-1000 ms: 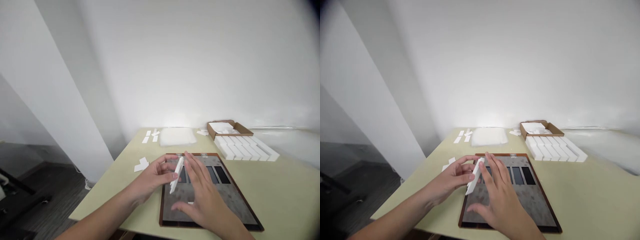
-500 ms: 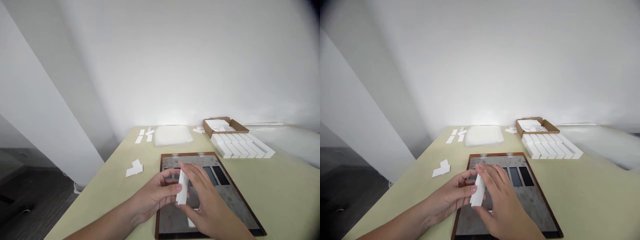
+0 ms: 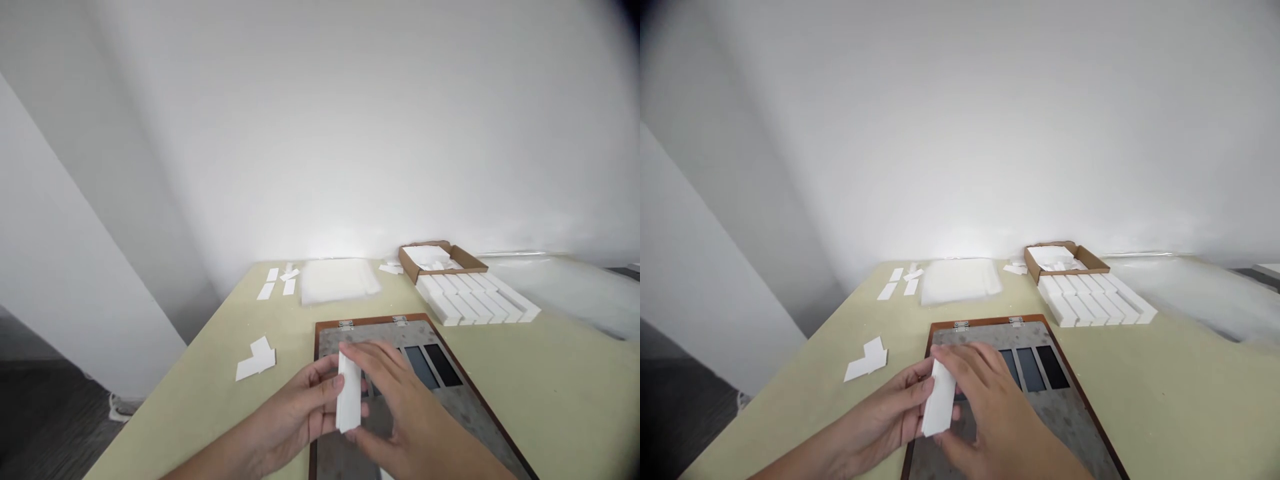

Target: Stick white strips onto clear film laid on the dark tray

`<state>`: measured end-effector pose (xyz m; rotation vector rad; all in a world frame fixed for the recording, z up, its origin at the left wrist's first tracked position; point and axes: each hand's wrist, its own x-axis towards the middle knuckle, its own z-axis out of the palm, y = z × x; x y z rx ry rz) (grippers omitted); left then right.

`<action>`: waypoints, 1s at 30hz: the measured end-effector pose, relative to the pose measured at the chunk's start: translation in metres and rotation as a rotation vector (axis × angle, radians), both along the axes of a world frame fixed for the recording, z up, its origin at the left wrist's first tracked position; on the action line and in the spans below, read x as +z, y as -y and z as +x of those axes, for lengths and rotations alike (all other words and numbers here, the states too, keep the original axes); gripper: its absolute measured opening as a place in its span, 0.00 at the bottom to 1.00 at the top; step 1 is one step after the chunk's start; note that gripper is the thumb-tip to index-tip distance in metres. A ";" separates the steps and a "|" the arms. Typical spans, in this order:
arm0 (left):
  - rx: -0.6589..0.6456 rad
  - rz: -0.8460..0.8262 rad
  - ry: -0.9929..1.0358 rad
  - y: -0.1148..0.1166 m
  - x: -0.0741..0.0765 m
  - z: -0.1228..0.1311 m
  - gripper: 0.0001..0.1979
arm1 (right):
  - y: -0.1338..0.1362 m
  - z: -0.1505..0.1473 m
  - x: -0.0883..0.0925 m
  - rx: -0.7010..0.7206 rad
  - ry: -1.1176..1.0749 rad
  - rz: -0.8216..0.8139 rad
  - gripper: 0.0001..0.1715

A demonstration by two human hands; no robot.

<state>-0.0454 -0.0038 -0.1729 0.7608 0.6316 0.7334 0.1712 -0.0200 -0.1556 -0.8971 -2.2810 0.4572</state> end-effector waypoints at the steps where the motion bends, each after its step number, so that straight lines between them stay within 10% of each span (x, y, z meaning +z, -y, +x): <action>1: -0.001 0.004 -0.003 -0.002 -0.002 -0.002 0.23 | -0.002 -0.001 0.001 0.008 0.023 -0.004 0.53; 15: 0.002 0.128 -0.108 -0.019 -0.018 -0.013 0.25 | -0.020 -0.016 0.003 0.004 0.008 0.007 0.52; 24: 0.320 0.810 -0.392 -0.048 -0.043 -0.067 0.20 | -0.056 -0.015 -0.007 0.066 0.268 -0.162 0.55; 30: 0.273 1.103 -0.493 -0.050 -0.055 -0.067 0.15 | -0.072 -0.027 -0.016 0.158 0.366 -0.275 0.54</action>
